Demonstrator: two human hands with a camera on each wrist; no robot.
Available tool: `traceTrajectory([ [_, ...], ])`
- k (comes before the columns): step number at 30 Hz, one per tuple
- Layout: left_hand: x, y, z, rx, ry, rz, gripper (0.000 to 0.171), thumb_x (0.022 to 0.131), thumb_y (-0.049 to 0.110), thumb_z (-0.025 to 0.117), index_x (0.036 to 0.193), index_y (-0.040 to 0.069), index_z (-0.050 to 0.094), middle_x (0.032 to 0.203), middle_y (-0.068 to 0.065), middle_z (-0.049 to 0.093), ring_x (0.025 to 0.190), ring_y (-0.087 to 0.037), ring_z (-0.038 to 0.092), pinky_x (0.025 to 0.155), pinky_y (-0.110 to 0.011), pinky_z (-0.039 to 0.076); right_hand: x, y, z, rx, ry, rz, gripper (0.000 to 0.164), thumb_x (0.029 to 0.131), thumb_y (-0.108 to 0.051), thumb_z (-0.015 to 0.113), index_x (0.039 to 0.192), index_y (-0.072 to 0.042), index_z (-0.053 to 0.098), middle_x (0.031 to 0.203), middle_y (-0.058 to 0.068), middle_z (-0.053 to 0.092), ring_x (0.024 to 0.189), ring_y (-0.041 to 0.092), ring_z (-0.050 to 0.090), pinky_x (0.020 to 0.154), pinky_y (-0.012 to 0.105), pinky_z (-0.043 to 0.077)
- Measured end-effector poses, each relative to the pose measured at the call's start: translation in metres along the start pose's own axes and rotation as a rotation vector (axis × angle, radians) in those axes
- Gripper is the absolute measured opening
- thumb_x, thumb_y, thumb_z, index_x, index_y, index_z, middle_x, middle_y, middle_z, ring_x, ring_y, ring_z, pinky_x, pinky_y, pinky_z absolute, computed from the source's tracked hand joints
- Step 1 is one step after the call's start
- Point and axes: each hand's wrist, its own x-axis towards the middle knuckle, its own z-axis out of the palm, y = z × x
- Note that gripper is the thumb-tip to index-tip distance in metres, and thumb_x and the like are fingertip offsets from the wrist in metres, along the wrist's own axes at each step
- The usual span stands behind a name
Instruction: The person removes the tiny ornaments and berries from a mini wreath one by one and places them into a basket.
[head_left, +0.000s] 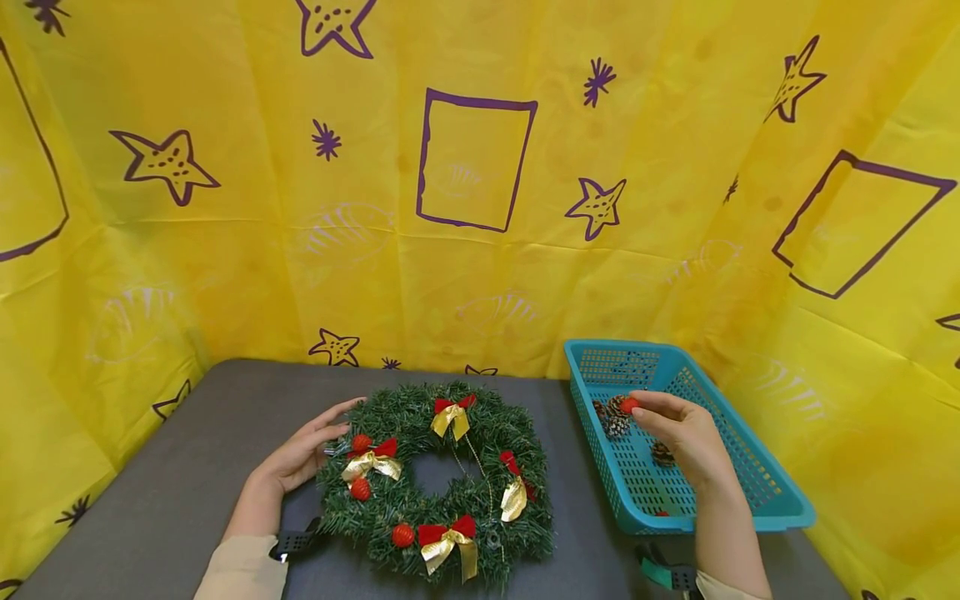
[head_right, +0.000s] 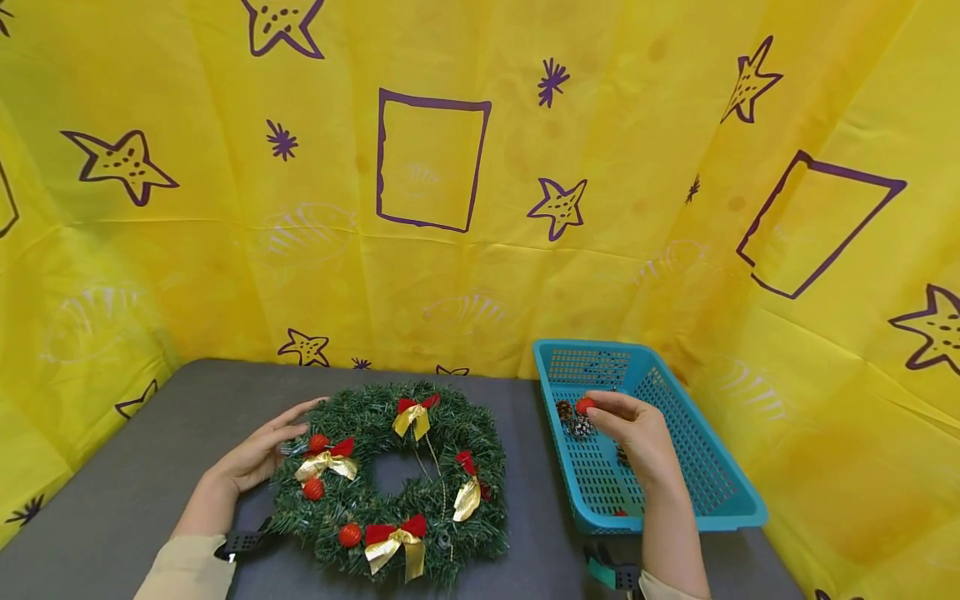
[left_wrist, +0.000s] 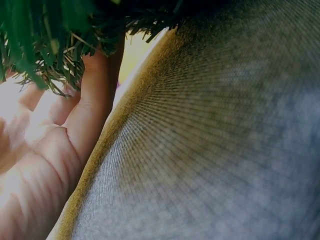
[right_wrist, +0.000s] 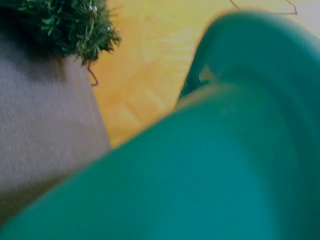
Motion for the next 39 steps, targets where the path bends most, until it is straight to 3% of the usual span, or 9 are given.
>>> traceTrajectory([
  [2, 0.000, -0.001, 0.000, -0.015, 0.000, 0.002, 0.062, 0.106, 0.025, 0.044, 0.160, 0.018, 0.016, 0.167, -0.013, -0.018, 0.151, -0.044, -0.021, 0.115, -0.070, 0.006, 0.000, 0.001, -0.004, 0.014, 0.003, 0.001, 0.038, 0.093, -0.017, 0.069, 0.129, -0.007, 0.065, 0.105, -0.020, 0.069, 0.096, -0.002, 0.069, 0.088, 0.014, 0.053],
  [5, 0.001, -0.002, 0.000, -0.025, -0.004, 0.005, 0.062, 0.106, 0.024, 0.044, 0.160, 0.018, 0.016, 0.167, -0.012, -0.018, 0.150, -0.044, -0.023, 0.112, -0.076, -0.003, 0.000, 0.004, -0.011, 0.013, 0.009, 0.010, 0.036, 0.094, -0.019, 0.069, 0.129, -0.011, 0.066, 0.107, -0.022, 0.067, 0.098, -0.003, 0.068, 0.088, 0.013, 0.052],
  [10, 0.001, -0.003, -0.001, -0.030, -0.005, 0.009, 0.062, 0.106, 0.024, 0.044, 0.160, 0.018, 0.016, 0.167, -0.012, -0.019, 0.150, -0.044, -0.023, 0.113, -0.075, -0.003, 0.001, 0.010, -0.021, 0.025, 0.020, 0.002, 0.028, 0.095, -0.018, 0.067, 0.123, -0.021, 0.070, 0.113, -0.026, 0.062, 0.099, -0.006, 0.067, 0.087, 0.010, 0.051],
  [14, 0.001, -0.002, 0.000, -0.029, -0.004, 0.008, 0.062, 0.106, 0.024, 0.044, 0.160, 0.017, 0.016, 0.167, -0.012, -0.019, 0.150, -0.044, -0.023, 0.111, -0.076, -0.003, 0.003, 0.013, -0.026, 0.094, 0.017, -0.010, 0.028, 0.095, -0.011, 0.065, 0.121, -0.019, 0.071, 0.114, -0.024, 0.061, 0.098, -0.004, 0.068, 0.088, 0.012, 0.052],
  [19, 0.000, 0.000, 0.002, -0.038, 0.000, 0.008, 0.062, 0.105, 0.023, 0.044, 0.160, 0.016, 0.016, 0.167, -0.012, -0.018, 0.150, -0.044, -0.024, 0.112, -0.076, -0.004, 0.003, 0.016, -0.032, 0.147, 0.023, 0.010, 0.028, 0.095, -0.008, 0.064, 0.121, -0.017, 0.071, 0.108, -0.020, 0.067, 0.096, -0.003, 0.069, 0.087, 0.014, 0.053],
  [26, 0.000, 0.002, 0.002, -0.036, 0.003, -0.002, 0.063, 0.105, 0.024, 0.045, 0.160, 0.017, 0.016, 0.167, -0.012, -0.018, 0.150, -0.044, -0.023, 0.112, -0.076, -0.003, 0.002, 0.021, -0.043, 0.176, 0.024, 0.034, 0.026, 0.096, -0.008, 0.063, 0.108, -0.028, 0.074, 0.100, -0.019, 0.071, 0.094, -0.003, 0.069, 0.085, 0.013, 0.053],
  [32, 0.000, 0.002, 0.001, -0.034, -0.001, 0.000, 0.062, 0.105, 0.024, 0.044, 0.160, 0.017, 0.016, 0.167, -0.012, -0.019, 0.150, -0.044, -0.024, 0.112, -0.075, -0.003, 0.002, 0.024, -0.048, 0.240, 0.035, 0.028, 0.028, 0.096, -0.002, 0.061, 0.108, -0.023, 0.076, 0.099, -0.016, 0.072, 0.093, -0.001, 0.071, 0.084, 0.015, 0.055],
  [39, 0.000, 0.001, 0.001, -0.012, 0.008, -0.008, 0.063, 0.105, 0.026, 0.044, 0.160, 0.018, 0.016, 0.167, -0.012, -0.017, 0.151, -0.046, -0.020, 0.112, -0.076, 0.002, 0.003, 0.025, -0.051, 0.216, 0.044, 0.078, 0.026, 0.095, -0.006, 0.064, 0.104, -0.027, 0.075, 0.097, -0.017, 0.072, 0.092, -0.002, 0.071, 0.084, 0.015, 0.055],
])
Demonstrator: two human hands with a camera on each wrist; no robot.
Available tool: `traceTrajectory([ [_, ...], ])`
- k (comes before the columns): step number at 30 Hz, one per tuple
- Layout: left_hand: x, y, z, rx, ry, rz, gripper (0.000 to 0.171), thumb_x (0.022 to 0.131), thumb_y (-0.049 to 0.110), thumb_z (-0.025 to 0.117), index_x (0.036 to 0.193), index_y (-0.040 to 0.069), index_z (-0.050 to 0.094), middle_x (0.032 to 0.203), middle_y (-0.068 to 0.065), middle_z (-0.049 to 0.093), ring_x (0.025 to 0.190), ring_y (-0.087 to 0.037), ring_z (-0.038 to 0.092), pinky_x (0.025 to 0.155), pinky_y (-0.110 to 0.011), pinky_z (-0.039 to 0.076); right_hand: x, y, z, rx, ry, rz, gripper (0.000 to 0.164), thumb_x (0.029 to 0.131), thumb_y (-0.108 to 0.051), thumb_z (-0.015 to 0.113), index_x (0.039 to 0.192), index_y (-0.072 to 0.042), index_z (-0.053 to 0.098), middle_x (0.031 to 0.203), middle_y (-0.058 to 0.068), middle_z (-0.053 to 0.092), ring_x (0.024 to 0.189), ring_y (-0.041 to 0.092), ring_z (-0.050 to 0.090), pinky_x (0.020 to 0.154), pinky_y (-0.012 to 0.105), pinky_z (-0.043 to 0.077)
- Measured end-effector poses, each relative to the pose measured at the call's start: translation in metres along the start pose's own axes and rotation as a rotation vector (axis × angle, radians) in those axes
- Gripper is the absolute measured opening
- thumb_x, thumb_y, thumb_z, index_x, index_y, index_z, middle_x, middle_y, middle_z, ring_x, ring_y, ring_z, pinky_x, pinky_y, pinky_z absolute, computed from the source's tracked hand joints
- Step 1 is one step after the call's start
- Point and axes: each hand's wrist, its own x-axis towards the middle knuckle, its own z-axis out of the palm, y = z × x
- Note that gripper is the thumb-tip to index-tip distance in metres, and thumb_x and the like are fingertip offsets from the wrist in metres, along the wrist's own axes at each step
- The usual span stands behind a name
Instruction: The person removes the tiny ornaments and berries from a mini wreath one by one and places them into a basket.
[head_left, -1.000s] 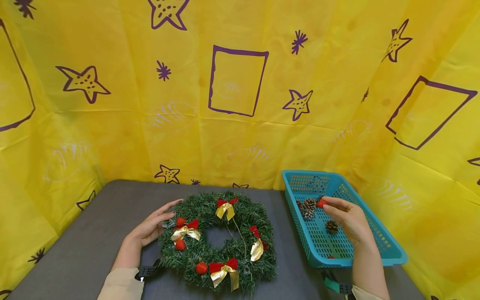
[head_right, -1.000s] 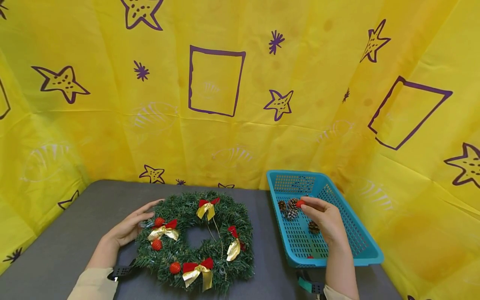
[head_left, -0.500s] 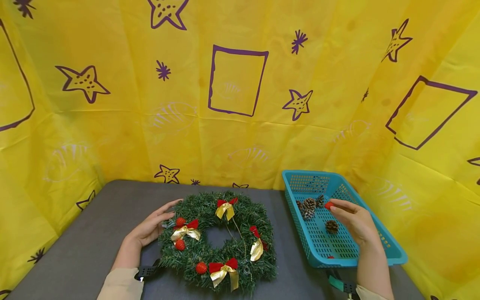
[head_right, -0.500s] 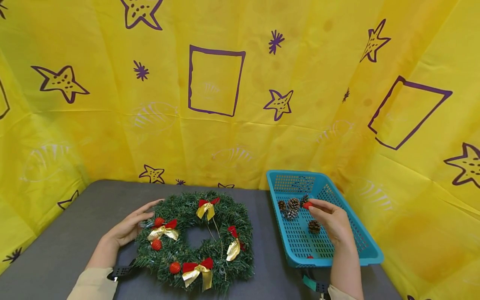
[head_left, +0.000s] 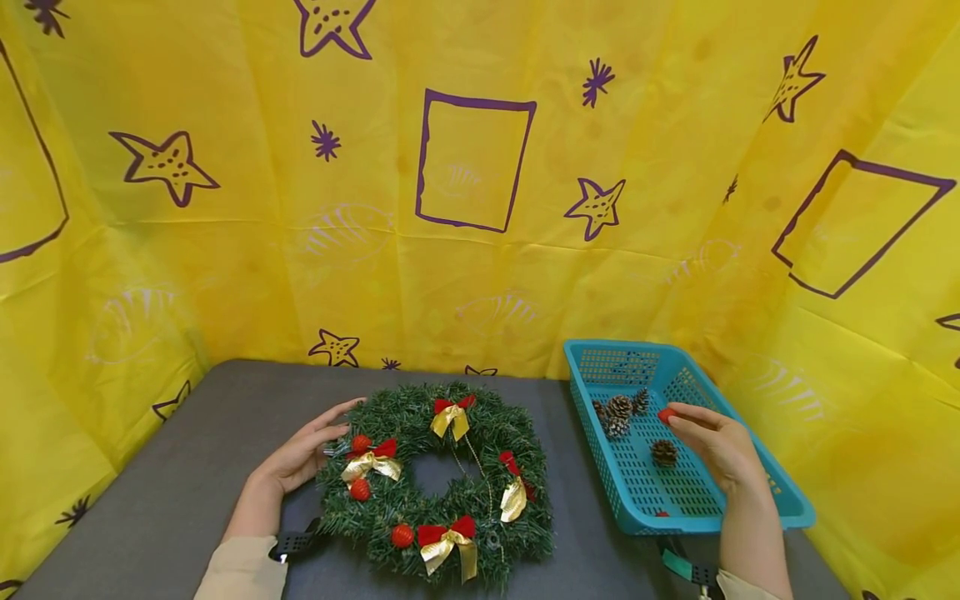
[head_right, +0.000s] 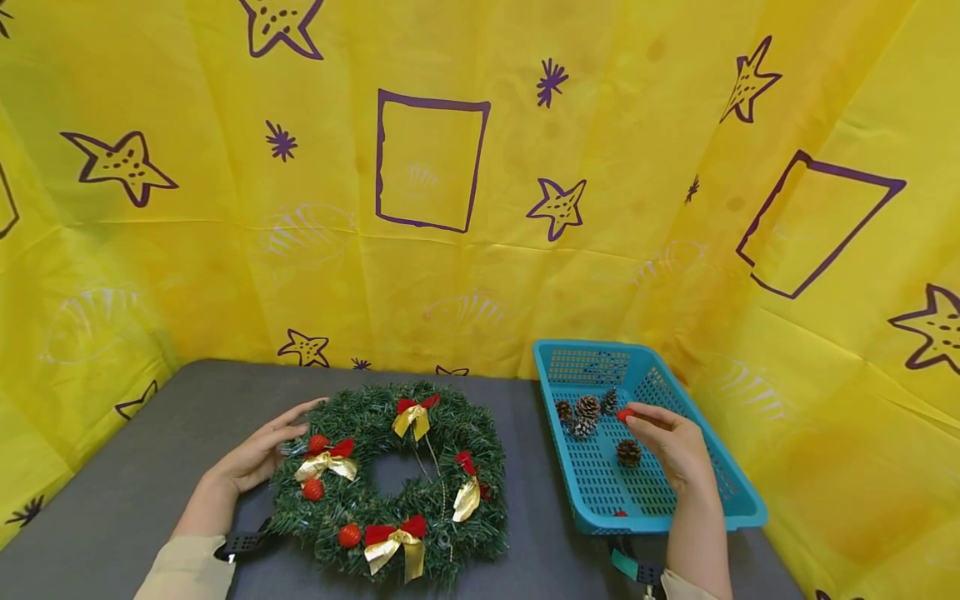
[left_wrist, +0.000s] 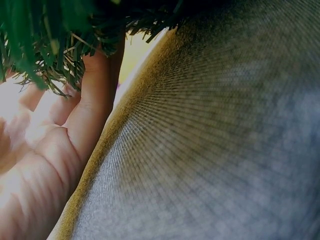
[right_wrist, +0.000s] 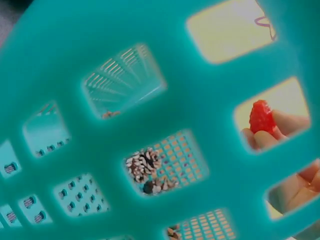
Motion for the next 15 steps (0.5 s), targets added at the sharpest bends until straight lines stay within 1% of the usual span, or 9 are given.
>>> traceTrajectory([
  [6, -0.0003, -0.0017, -0.0015, 0.015, 0.000, 0.004, 0.062, 0.106, 0.026, 0.043, 0.160, 0.018, 0.015, 0.167, -0.012, -0.016, 0.151, -0.047, -0.019, 0.112, -0.077, 0.003, 0.0003, 0.0011, 0.0001, -0.027, 0.015, 0.016, 0.024, 0.095, -0.007, 0.065, 0.105, -0.026, 0.075, 0.095, -0.017, 0.073, 0.091, -0.002, 0.071, 0.084, 0.015, 0.055],
  [12, 0.0006, -0.0015, -0.0009, 0.010, 0.005, 0.000, 0.062, 0.105, 0.026, 0.044, 0.160, 0.017, 0.015, 0.167, -0.012, -0.015, 0.151, -0.046, -0.018, 0.113, -0.076, 0.004, -0.0006, 0.0011, -0.0001, -0.011, 0.044, 0.024, 0.025, 0.095, -0.009, 0.064, 0.096, -0.032, 0.075, 0.094, -0.018, 0.073, 0.091, -0.003, 0.071, 0.083, 0.014, 0.054],
  [15, 0.0014, -0.0011, -0.0002, 0.015, 0.005, -0.001, 0.063, 0.105, 0.027, 0.044, 0.160, 0.017, 0.015, 0.167, -0.013, -0.015, 0.151, -0.046, -0.018, 0.114, -0.074, 0.006, -0.0015, 0.0010, -0.0003, 0.017, 0.052, 0.015, 0.027, 0.096, -0.008, 0.063, 0.093, -0.032, 0.075, 0.094, -0.017, 0.073, 0.091, -0.003, 0.071, 0.083, 0.014, 0.055],
])
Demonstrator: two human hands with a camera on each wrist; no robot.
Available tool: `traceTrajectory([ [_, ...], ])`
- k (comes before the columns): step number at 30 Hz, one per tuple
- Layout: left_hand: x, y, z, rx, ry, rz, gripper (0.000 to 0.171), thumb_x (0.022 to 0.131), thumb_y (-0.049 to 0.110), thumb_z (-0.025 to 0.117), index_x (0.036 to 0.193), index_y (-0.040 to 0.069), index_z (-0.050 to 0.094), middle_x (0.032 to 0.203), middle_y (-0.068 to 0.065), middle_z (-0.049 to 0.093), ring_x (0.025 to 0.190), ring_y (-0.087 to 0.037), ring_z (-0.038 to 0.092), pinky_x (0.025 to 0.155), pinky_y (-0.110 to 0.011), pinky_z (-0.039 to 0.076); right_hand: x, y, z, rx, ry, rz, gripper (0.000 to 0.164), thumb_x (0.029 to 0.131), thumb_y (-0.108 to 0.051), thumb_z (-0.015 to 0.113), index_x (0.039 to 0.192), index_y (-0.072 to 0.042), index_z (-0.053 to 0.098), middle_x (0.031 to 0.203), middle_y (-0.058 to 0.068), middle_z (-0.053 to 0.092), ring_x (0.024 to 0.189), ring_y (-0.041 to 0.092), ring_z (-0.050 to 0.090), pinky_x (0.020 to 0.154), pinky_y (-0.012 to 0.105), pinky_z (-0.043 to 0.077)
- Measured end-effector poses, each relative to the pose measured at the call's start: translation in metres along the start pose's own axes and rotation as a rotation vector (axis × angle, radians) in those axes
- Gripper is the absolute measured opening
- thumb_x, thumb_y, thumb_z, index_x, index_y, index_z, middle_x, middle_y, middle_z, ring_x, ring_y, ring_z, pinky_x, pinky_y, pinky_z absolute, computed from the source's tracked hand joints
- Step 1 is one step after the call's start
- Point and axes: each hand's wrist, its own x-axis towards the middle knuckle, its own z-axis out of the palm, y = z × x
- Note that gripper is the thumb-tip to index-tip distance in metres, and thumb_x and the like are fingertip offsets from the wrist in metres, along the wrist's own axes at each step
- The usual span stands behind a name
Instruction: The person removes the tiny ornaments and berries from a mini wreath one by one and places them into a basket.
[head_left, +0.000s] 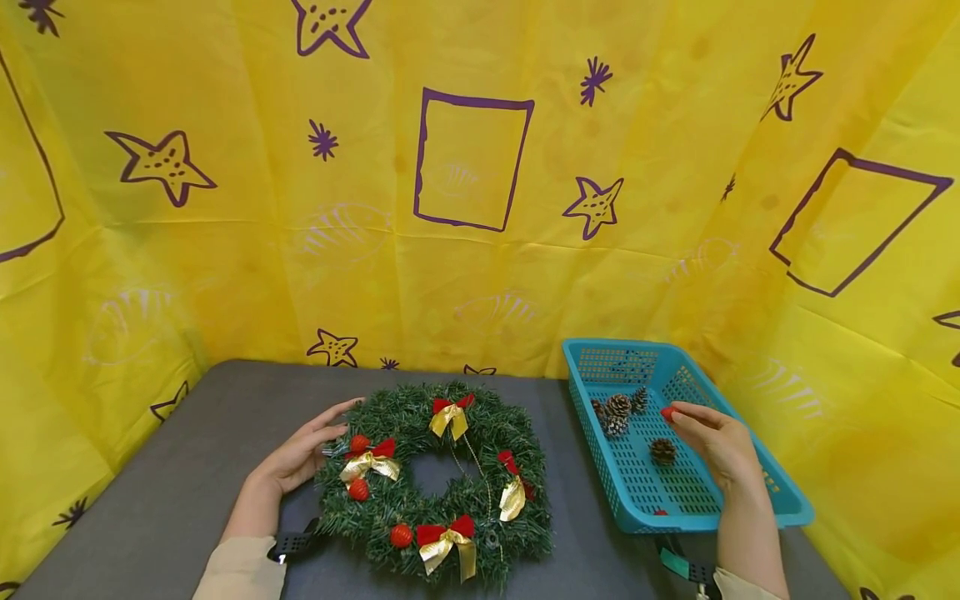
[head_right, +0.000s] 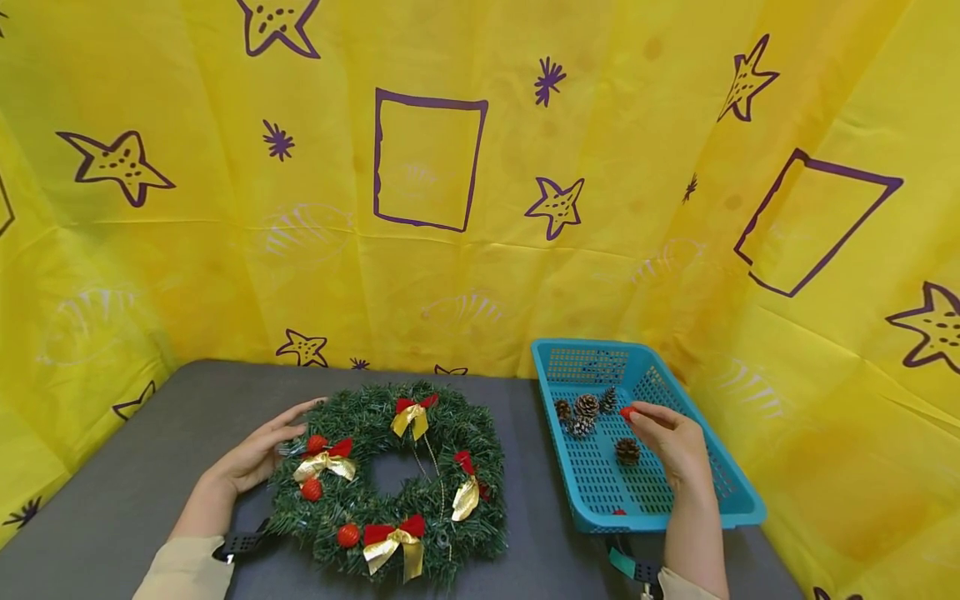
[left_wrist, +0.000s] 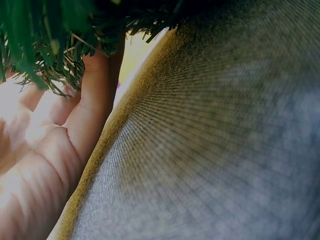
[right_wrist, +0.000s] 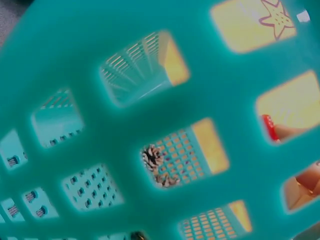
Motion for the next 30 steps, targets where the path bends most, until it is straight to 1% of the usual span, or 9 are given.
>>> traceTrajectory([
  [7, 0.0020, -0.0021, -0.0016, 0.019, 0.004, -0.003, 0.062, 0.105, 0.027, 0.044, 0.160, 0.018, 0.016, 0.168, -0.013, -0.014, 0.151, -0.045, -0.016, 0.114, -0.068, 0.012, -0.0003, 0.0000, -0.0001, 0.116, 0.040, -0.020, 0.028, 0.096, -0.004, 0.061, 0.091, -0.028, 0.077, 0.090, -0.013, 0.075, 0.088, 0.000, 0.073, 0.081, 0.015, 0.055],
  [10, 0.0025, -0.0036, -0.0024, 0.014, 0.004, -0.006, 0.062, 0.105, 0.027, 0.044, 0.160, 0.018, 0.016, 0.168, -0.013, -0.015, 0.151, -0.045, -0.016, 0.114, -0.068, 0.012, -0.0007, 0.0004, 0.0002, 0.086, 0.068, -0.020, 0.028, 0.095, -0.006, 0.063, 0.090, -0.030, 0.076, 0.090, -0.016, 0.074, 0.087, -0.001, 0.072, 0.081, 0.014, 0.055],
  [12, 0.0024, -0.0039, -0.0027, 0.018, 0.004, -0.005, 0.063, 0.105, 0.027, 0.044, 0.160, 0.018, 0.016, 0.168, -0.013, -0.015, 0.152, -0.045, -0.016, 0.114, -0.065, 0.014, -0.0011, 0.0005, 0.0003, 0.080, 0.068, -0.025, 0.028, 0.095, -0.006, 0.063, 0.091, -0.030, 0.076, 0.092, -0.018, 0.073, 0.087, -0.002, 0.072, 0.082, 0.014, 0.055],
  [14, 0.0021, -0.0038, -0.0029, 0.016, 0.001, -0.003, 0.062, 0.105, 0.027, 0.044, 0.160, 0.018, 0.015, 0.167, -0.013, -0.015, 0.151, -0.045, -0.017, 0.114, -0.067, 0.014, -0.0018, 0.0005, 0.0004, 0.078, 0.066, -0.029, 0.028, 0.095, -0.006, 0.063, 0.091, -0.031, 0.076, 0.093, -0.019, 0.072, 0.088, -0.001, 0.072, 0.083, 0.014, 0.055],
  [19, 0.0020, -0.0049, -0.0042, 0.013, -0.003, -0.001, 0.063, 0.106, 0.028, 0.043, 0.161, 0.018, 0.014, 0.167, -0.013, -0.017, 0.151, -0.045, -0.019, 0.116, -0.063, 0.011, -0.0018, -0.0005, 0.0005, 0.089, 0.048, -0.036, 0.026, 0.095, -0.006, 0.063, 0.096, -0.029, 0.075, 0.095, -0.019, 0.072, 0.090, 0.000, 0.073, 0.086, 0.015, 0.054],
  [24, 0.0027, -0.0061, -0.0060, 0.040, -0.010, 0.005, 0.062, 0.106, 0.028, 0.042, 0.161, 0.018, 0.014, 0.167, -0.013, -0.017, 0.151, -0.045, -0.018, 0.109, -0.042, 0.024, -0.0011, -0.0007, 0.0005, 0.085, 0.034, -0.047, 0.026, 0.095, -0.006, 0.063, 0.097, -0.028, 0.075, 0.096, -0.019, 0.071, 0.091, 0.000, 0.072, 0.087, 0.016, 0.054],
  [26, 0.0026, -0.0057, -0.0057, 0.048, -0.011, 0.006, 0.062, 0.106, 0.028, 0.042, 0.161, 0.019, 0.014, 0.167, -0.013, -0.016, 0.151, -0.045, -0.017, 0.106, -0.038, 0.026, -0.0009, -0.0003, 0.0004, 0.094, 0.029, -0.048, 0.026, 0.095, -0.005, 0.063, 0.098, -0.028, 0.075, 0.097, -0.018, 0.072, 0.091, 0.000, 0.073, 0.087, 0.016, 0.054],
  [28, 0.0021, -0.0050, -0.0046, 0.031, -0.017, 0.009, 0.062, 0.106, 0.027, 0.042, 0.161, 0.018, 0.013, 0.167, -0.013, -0.017, 0.151, -0.044, -0.019, 0.110, -0.043, 0.026, -0.0008, 0.0001, 0.0003, 0.100, 0.022, -0.050, 0.026, 0.095, -0.005, 0.062, 0.098, -0.028, 0.075, 0.096, -0.018, 0.072, 0.091, 0.000, 0.073, 0.087, 0.016, 0.054],
  [30, 0.0011, -0.0039, -0.0030, 0.002, -0.018, 0.011, 0.063, 0.106, 0.026, 0.043, 0.161, 0.017, 0.013, 0.167, -0.012, -0.018, 0.151, -0.044, -0.022, 0.116, -0.057, 0.019, -0.0008, 0.0006, 0.0002, 0.103, 0.014, -0.056, 0.027, 0.096, -0.004, 0.061, 0.097, -0.028, 0.075, 0.097, -0.017, 0.073, 0.092, 0.001, 0.073, 0.087, 0.016, 0.055],
])
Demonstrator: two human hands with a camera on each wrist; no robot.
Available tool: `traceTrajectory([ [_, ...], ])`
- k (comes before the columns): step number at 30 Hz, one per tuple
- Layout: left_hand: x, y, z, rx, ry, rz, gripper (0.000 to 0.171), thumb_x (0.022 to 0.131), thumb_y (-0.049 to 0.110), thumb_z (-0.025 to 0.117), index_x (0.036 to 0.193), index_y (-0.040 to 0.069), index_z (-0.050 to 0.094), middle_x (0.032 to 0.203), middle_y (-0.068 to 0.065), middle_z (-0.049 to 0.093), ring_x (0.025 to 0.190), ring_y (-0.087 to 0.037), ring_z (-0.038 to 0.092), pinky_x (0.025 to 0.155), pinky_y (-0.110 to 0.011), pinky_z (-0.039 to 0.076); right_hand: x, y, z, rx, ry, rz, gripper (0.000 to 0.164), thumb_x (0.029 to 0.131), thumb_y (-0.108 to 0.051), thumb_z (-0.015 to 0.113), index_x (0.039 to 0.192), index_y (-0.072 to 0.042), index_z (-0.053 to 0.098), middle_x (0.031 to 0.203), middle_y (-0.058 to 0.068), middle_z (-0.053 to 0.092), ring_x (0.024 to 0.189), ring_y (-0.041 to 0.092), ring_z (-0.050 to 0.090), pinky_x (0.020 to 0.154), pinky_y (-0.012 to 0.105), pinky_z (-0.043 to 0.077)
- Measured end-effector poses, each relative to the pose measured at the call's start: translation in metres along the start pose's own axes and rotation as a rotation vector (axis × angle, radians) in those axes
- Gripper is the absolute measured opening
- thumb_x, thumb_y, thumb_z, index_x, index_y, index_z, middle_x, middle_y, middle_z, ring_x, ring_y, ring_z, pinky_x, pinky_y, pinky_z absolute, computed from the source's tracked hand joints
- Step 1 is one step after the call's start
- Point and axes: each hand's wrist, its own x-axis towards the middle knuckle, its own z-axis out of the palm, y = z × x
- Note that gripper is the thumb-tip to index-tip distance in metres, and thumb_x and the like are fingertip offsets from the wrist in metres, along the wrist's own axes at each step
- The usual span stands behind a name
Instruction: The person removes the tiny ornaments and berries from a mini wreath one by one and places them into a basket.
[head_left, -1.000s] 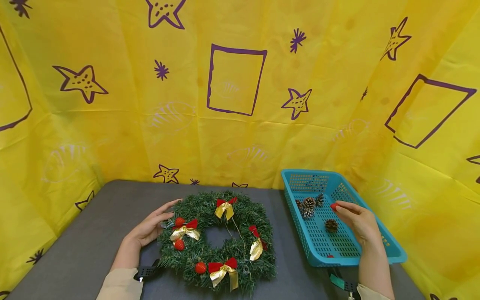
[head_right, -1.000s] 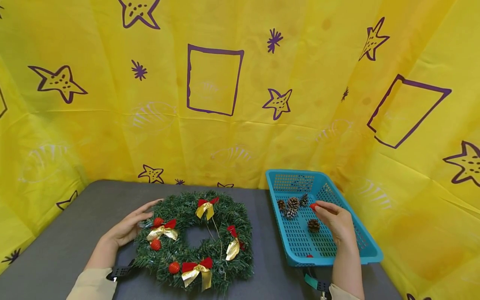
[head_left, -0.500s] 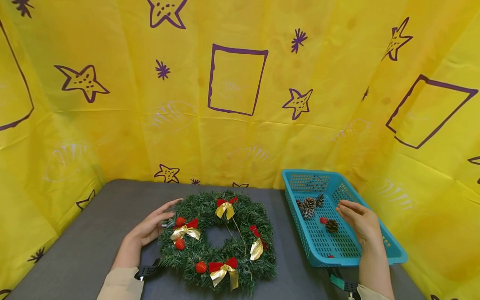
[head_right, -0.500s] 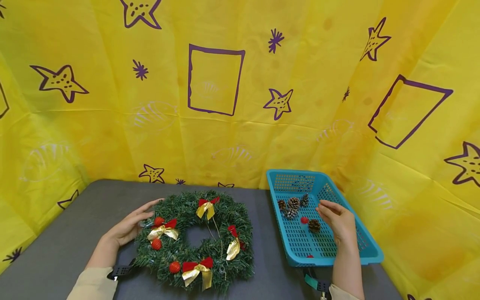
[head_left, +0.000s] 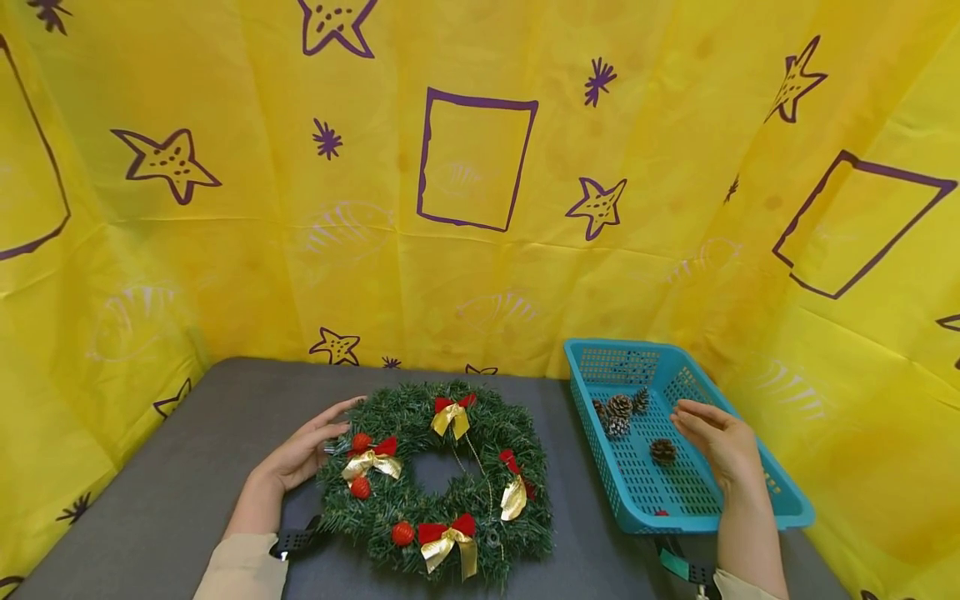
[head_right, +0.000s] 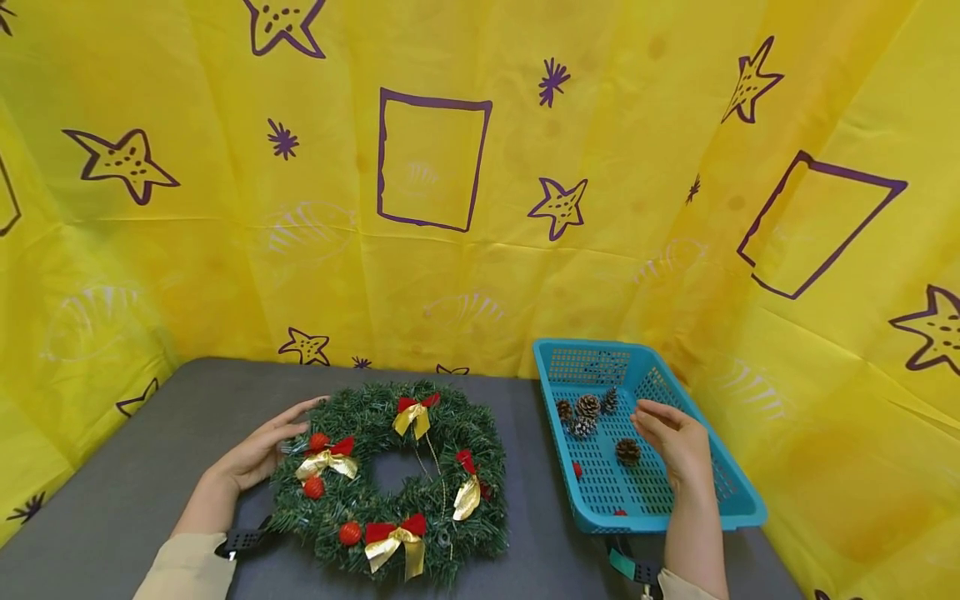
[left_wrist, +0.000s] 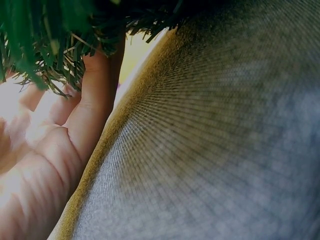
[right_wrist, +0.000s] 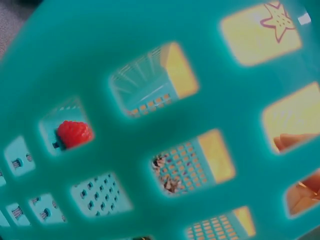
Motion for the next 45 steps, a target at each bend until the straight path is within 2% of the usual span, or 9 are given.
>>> traceTrajectory([
  [4, -0.002, 0.002, 0.003, -0.043, 0.005, -0.001, 0.064, 0.106, 0.025, 0.044, 0.161, 0.017, 0.013, 0.167, -0.012, -0.020, 0.150, -0.043, -0.025, 0.114, -0.074, -0.003, 0.000, 0.000, 0.000, 0.003, -0.020, -0.021, 0.027, 0.097, -0.004, 0.060, 0.101, -0.026, 0.075, 0.098, -0.016, 0.073, 0.092, 0.002, 0.073, 0.086, 0.018, 0.056],
  [20, -0.002, 0.000, -0.002, 0.001, 0.000, 0.006, 0.062, 0.106, 0.026, 0.042, 0.161, 0.018, 0.014, 0.167, -0.013, -0.019, 0.150, -0.045, -0.023, 0.115, -0.071, 0.006, -0.005, -0.008, 0.016, 0.030, -0.044, -0.121, 0.025, 0.096, -0.002, 0.060, 0.115, -0.012, 0.072, 0.101, -0.010, 0.075, 0.092, 0.005, 0.074, 0.084, 0.021, 0.057],
  [24, -0.001, -0.002, -0.003, 0.033, 0.008, 0.000, 0.062, 0.106, 0.028, 0.042, 0.161, 0.019, 0.014, 0.167, -0.013, -0.018, 0.150, -0.046, -0.020, 0.114, -0.057, 0.016, -0.007, -0.012, 0.023, 0.061, -0.062, -0.150, 0.025, 0.096, 0.001, 0.058, 0.115, -0.009, 0.072, 0.102, -0.007, 0.076, 0.093, 0.007, 0.074, 0.085, 0.022, 0.057],
  [27, -0.002, -0.001, -0.002, 0.018, 0.007, 0.001, 0.062, 0.106, 0.027, 0.042, 0.161, 0.019, 0.014, 0.167, -0.013, -0.018, 0.150, -0.045, -0.021, 0.115, -0.062, 0.013, -0.009, -0.016, 0.028, 0.069, -0.072, -0.164, 0.026, 0.096, 0.001, 0.059, 0.116, -0.008, 0.072, 0.103, -0.007, 0.075, 0.094, 0.007, 0.074, 0.087, 0.023, 0.056],
  [31, -0.002, -0.001, 0.000, -0.016, 0.001, 0.000, 0.063, 0.106, 0.025, 0.043, 0.161, 0.018, 0.014, 0.167, -0.012, -0.019, 0.150, -0.045, -0.024, 0.114, -0.074, 0.000, -0.015, -0.021, 0.035, 0.073, -0.078, -0.173, 0.026, 0.095, 0.001, 0.060, 0.117, -0.006, 0.071, 0.105, -0.006, 0.075, 0.096, 0.008, 0.074, 0.088, 0.024, 0.056],
  [33, -0.001, -0.001, 0.000, -0.009, 0.004, -0.004, 0.063, 0.106, 0.026, 0.043, 0.161, 0.017, 0.014, 0.167, -0.012, -0.018, 0.150, -0.045, -0.022, 0.114, -0.073, 0.005, -0.017, -0.024, 0.039, 0.071, -0.083, -0.181, 0.027, 0.095, 0.001, 0.060, 0.118, -0.006, 0.071, 0.105, -0.006, 0.075, 0.096, 0.008, 0.074, 0.088, 0.024, 0.056],
  [36, -0.001, -0.001, 0.000, 0.021, 0.009, -0.007, 0.062, 0.106, 0.027, 0.043, 0.161, 0.018, 0.015, 0.167, -0.013, -0.016, 0.151, -0.045, -0.019, 0.114, -0.060, 0.019, -0.020, -0.026, 0.044, 0.054, -0.094, -0.198, 0.027, 0.096, 0.001, 0.059, 0.118, -0.006, 0.071, 0.106, -0.006, 0.075, 0.097, 0.008, 0.074, 0.088, 0.024, 0.056],
  [38, -0.001, -0.001, -0.001, 0.034, 0.010, -0.008, 0.062, 0.106, 0.028, 0.043, 0.161, 0.018, 0.015, 0.167, -0.014, -0.016, 0.151, -0.046, -0.018, 0.111, -0.051, 0.021, -0.021, -0.028, 0.049, 0.038, -0.106, -0.209, 0.027, 0.096, 0.001, 0.059, 0.118, -0.007, 0.071, 0.107, -0.006, 0.075, 0.097, 0.008, 0.074, 0.088, 0.023, 0.056],
  [45, -0.001, 0.002, 0.002, 0.027, 0.008, -0.010, 0.062, 0.106, 0.028, 0.043, 0.161, 0.018, 0.015, 0.167, -0.013, -0.016, 0.151, -0.045, -0.017, 0.107, -0.043, 0.025, -0.027, -0.035, 0.063, -0.020, -0.159, -0.227, 0.027, 0.097, -0.001, 0.059, 0.121, -0.004, 0.069, 0.108, -0.005, 0.075, 0.100, 0.009, 0.074, 0.089, 0.023, 0.055],
])
